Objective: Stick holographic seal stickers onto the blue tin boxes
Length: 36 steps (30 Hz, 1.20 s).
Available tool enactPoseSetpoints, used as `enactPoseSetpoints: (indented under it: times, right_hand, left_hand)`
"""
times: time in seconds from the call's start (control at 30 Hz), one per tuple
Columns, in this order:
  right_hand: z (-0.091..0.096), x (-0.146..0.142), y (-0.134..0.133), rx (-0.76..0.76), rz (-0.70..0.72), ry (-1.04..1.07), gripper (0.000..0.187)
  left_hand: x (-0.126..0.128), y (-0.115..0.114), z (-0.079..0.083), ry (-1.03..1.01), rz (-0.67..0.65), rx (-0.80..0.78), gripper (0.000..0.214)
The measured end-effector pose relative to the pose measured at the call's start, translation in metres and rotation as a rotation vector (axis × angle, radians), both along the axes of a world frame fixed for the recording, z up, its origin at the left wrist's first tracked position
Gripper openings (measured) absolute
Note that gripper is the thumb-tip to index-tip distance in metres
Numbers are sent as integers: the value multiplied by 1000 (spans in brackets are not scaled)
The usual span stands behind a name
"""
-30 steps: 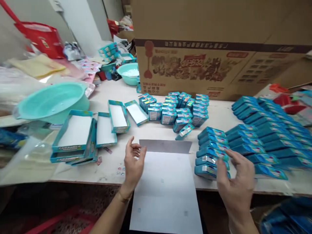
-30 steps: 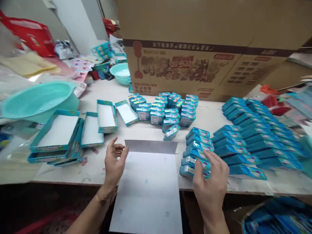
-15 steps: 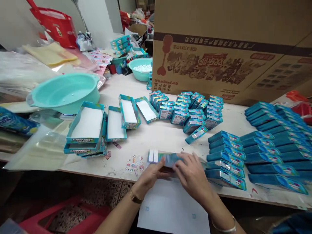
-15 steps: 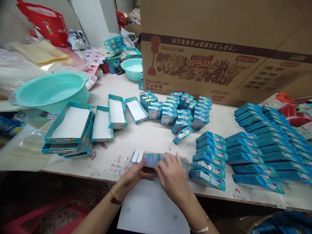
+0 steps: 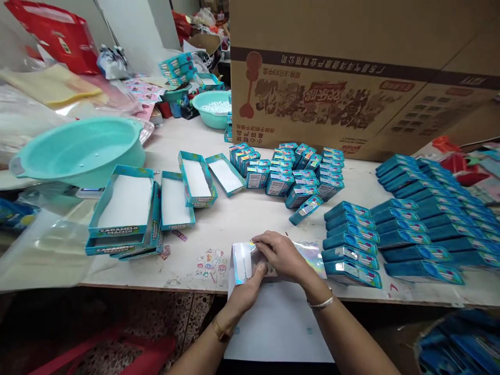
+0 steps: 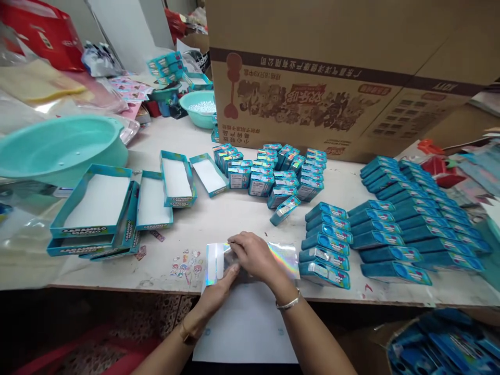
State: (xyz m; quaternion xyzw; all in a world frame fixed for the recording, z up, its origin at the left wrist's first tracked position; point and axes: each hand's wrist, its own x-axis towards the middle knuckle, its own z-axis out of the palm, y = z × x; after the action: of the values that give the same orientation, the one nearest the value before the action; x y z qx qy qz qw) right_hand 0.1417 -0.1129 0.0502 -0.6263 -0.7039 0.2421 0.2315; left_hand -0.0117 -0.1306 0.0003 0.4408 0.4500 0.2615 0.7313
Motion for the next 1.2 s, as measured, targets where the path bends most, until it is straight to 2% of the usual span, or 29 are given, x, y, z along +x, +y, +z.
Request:
enactPoseSetpoints:
  times: [0.1,0.27,0.5,0.7,0.97,1.1,1.2]
  right_hand:
    - [-2,1,-6,60,8,109,23]
    - [3,1,-18,165,35,129,21]
    - [16,-3,-19,125,-9,164,11]
    - [16,-5,-20,153,17,110,16]
    - [10,-13,-21,404,56,-151,16]
    - [14,-12,-25,506,31,-231,17]
    - [30,-3,-38,510,-67,-158,17]
  left_hand:
    - [-1,-3,-6,20,-71,-5,59]
    - [0,-5,-8,3,-165,12,63]
    - [-3,-6,2,6,-186,75,65]
    - [-1,-6,13,27,-171,101,59]
    - [-3,-5,22,98,-228,123,54]
    - [-9,6,21,192,-131,124,52]
    - [-14,21,19,150,11,104,58]
